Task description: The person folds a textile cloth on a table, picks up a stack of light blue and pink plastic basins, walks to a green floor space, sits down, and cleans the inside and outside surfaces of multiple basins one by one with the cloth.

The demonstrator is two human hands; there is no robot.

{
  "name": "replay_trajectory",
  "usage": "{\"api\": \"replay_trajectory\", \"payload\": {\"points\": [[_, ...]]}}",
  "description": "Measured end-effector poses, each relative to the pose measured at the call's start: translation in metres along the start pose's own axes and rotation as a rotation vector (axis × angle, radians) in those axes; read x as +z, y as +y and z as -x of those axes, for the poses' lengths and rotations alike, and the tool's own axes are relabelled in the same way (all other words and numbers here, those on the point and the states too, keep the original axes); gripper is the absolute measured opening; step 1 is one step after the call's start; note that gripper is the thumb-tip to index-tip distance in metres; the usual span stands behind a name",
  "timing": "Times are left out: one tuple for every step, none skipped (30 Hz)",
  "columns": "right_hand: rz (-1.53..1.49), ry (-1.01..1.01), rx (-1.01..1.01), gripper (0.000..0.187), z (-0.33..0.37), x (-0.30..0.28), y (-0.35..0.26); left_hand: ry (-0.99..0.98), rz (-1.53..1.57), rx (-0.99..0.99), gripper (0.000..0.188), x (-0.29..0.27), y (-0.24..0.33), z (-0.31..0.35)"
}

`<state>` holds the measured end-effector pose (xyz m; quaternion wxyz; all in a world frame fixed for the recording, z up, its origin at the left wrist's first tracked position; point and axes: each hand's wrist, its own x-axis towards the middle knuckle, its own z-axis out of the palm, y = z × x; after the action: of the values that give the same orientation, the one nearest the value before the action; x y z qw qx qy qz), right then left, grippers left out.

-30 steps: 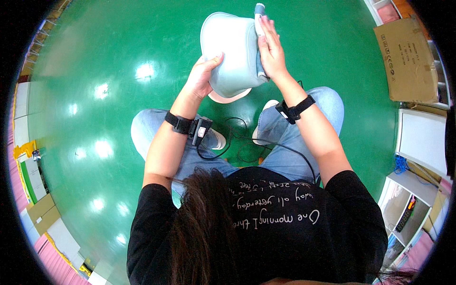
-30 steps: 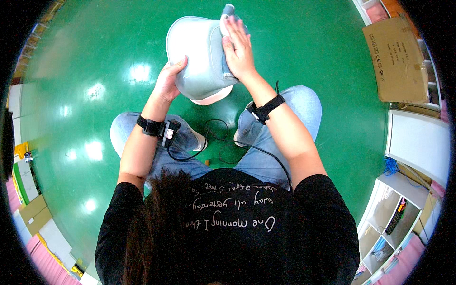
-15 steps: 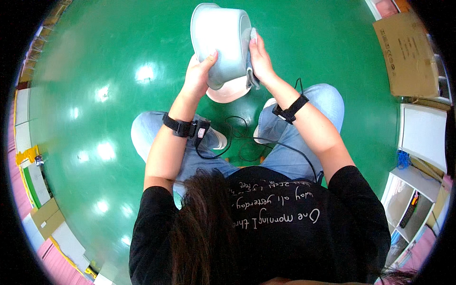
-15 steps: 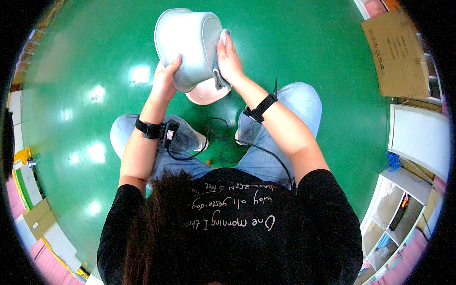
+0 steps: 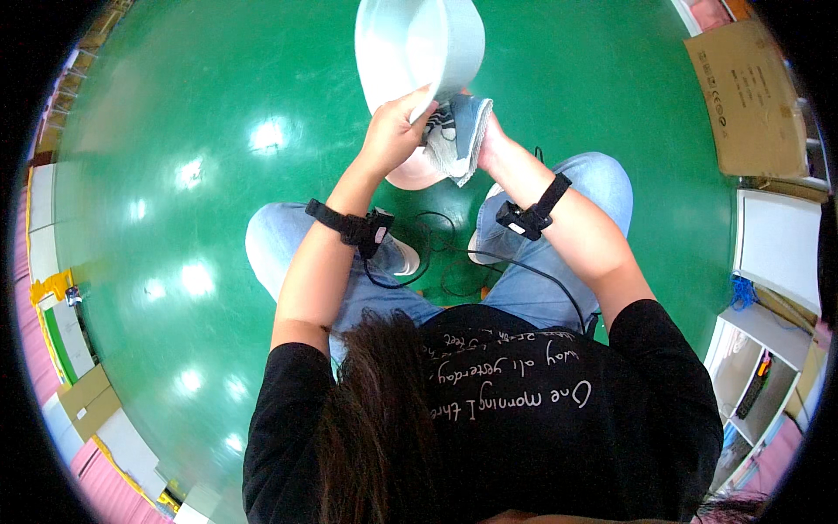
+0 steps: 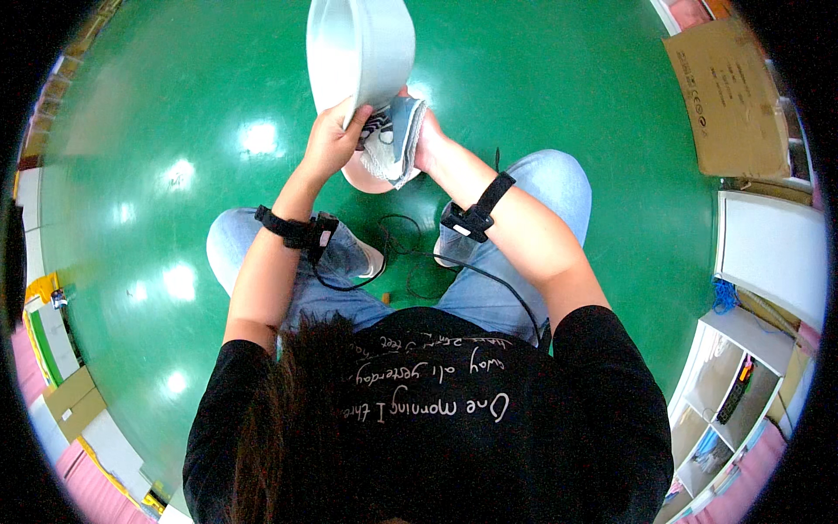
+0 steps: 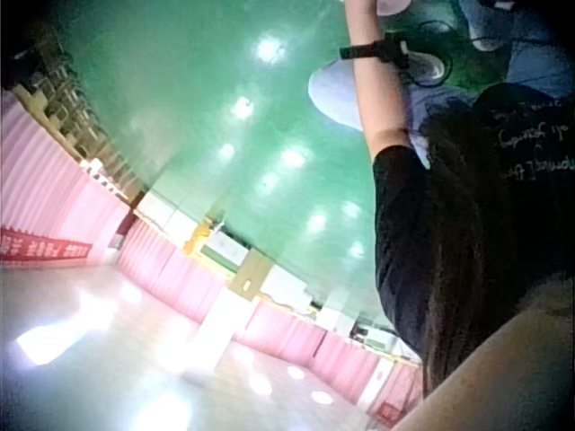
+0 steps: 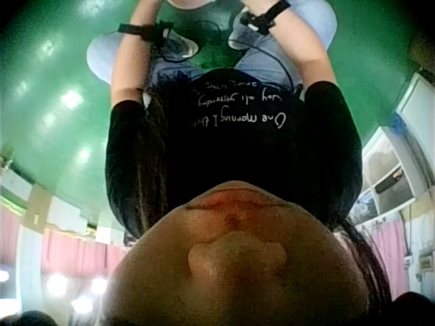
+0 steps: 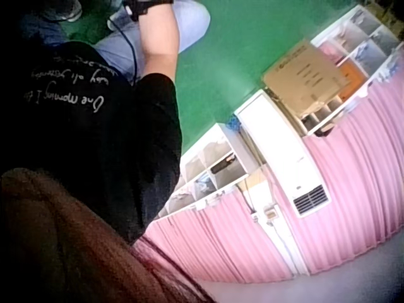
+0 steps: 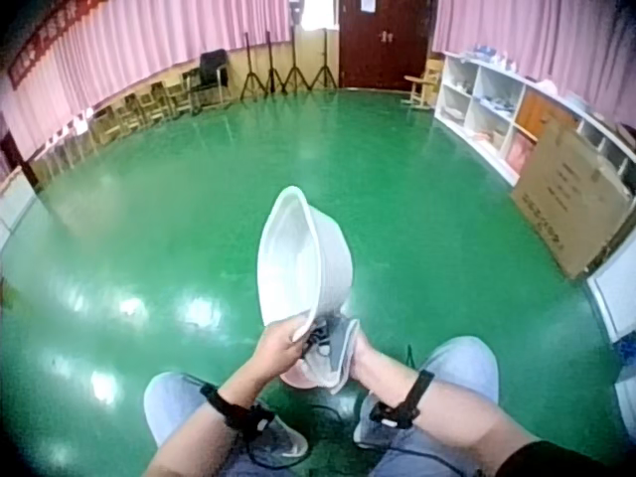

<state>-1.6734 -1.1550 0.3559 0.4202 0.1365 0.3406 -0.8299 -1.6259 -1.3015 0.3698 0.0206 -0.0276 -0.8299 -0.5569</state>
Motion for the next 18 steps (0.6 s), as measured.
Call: {"api": "replay_trajectory", "payload": {"points": [[0.020, 0.034, -0.012, 0.069, -0.007, -0.015, 0.003, -0.001, -0.063, 0.085, 0.028, 0.006, 0.001, -0.003], [0.019, 0.032, -0.013, 0.069, -0.012, -0.021, 0.004, 0.006, -0.130, 0.165, 0.032, 0.007, 0.000, -0.004], [-0.041, 0.017, 0.037, 0.066, -0.017, -0.027, 0.005, 0.005, -0.124, 0.144, 0.037, 0.010, -0.007, -0.005], [-0.100, 0.003, 0.087, 0.063, -0.019, -0.032, 0.006, 0.004, -0.125, 0.145, 0.037, 0.011, -0.008, -0.003], [-0.101, 0.003, 0.086, 0.063, -0.020, -0.039, 0.008, 0.002, -0.128, 0.177, 0.037, 0.013, -0.009, -0.001], [-0.290, -0.251, 0.135, 0.058, -0.020, -0.045, 0.009, 0.000, -0.130, 0.208, 0.037, 0.014, -0.010, 0.001], [-0.478, -0.506, 0.184, 0.053, -0.019, -0.049, 0.008, 0.004, -0.113, 0.230, 0.031, 0.016, -0.006, 0.003], [-0.478, -0.507, 0.181, 0.053, -0.020, -0.053, 0.007, 0.002, -0.113, 0.232, 0.031, 0.018, -0.002, 0.005], [-0.516, -0.532, 0.162, 0.049, -0.022, -0.056, 0.004, -0.027, 0.013, 0.180, 0.027, 0.020, 0.002, 0.007], [-0.555, -0.558, 0.145, 0.046, -0.022, -0.053, 0.002, -0.054, 0.138, 0.125, 0.024, 0.020, 0.008, 0.009], [-0.511, -0.502, 0.075, 0.044, -0.020, -0.052, -0.001, -0.074, 0.197, 0.085, 0.024, 0.020, 0.012, 0.011], [-0.513, -0.503, 0.073, 0.044, -0.020, -0.051, -0.004, -0.076, 0.196, 0.086, 0.024, 0.019, 0.017, 0.012], [-0.429, -0.478, 0.001, 0.043, -0.018, -0.047, -0.010, -0.078, 0.264, 0.077, 0.027, 0.016, 0.023, 0.013], [-0.345, -0.451, -0.070, 0.042, -0.017, -0.043, -0.014, -0.081, 0.332, 0.069, 0.029, 0.013, 0.030, 0.014], [-0.081, -0.137, -0.168, 0.049, -0.018, -0.038, -0.015, -0.061, 0.448, 0.068, 0.033, 0.010, 0.037, 0.016], [-0.083, -0.138, -0.175, 0.049, -0.018, -0.041, -0.019, -0.067, 0.446, 0.072, 0.033, 0.007, 0.041, 0.012], [-0.164, -0.192, -0.138, 0.055, -0.018, -0.045, -0.024, -0.070, 0.470, 0.051, 0.034, 0.003, 0.043, 0.009], [-0.244, -0.248, -0.102, 0.062, -0.017, -0.048, -0.028, -0.073, 0.493, 0.031, 0.035, 0.001, 0.047, 0.006]]}}
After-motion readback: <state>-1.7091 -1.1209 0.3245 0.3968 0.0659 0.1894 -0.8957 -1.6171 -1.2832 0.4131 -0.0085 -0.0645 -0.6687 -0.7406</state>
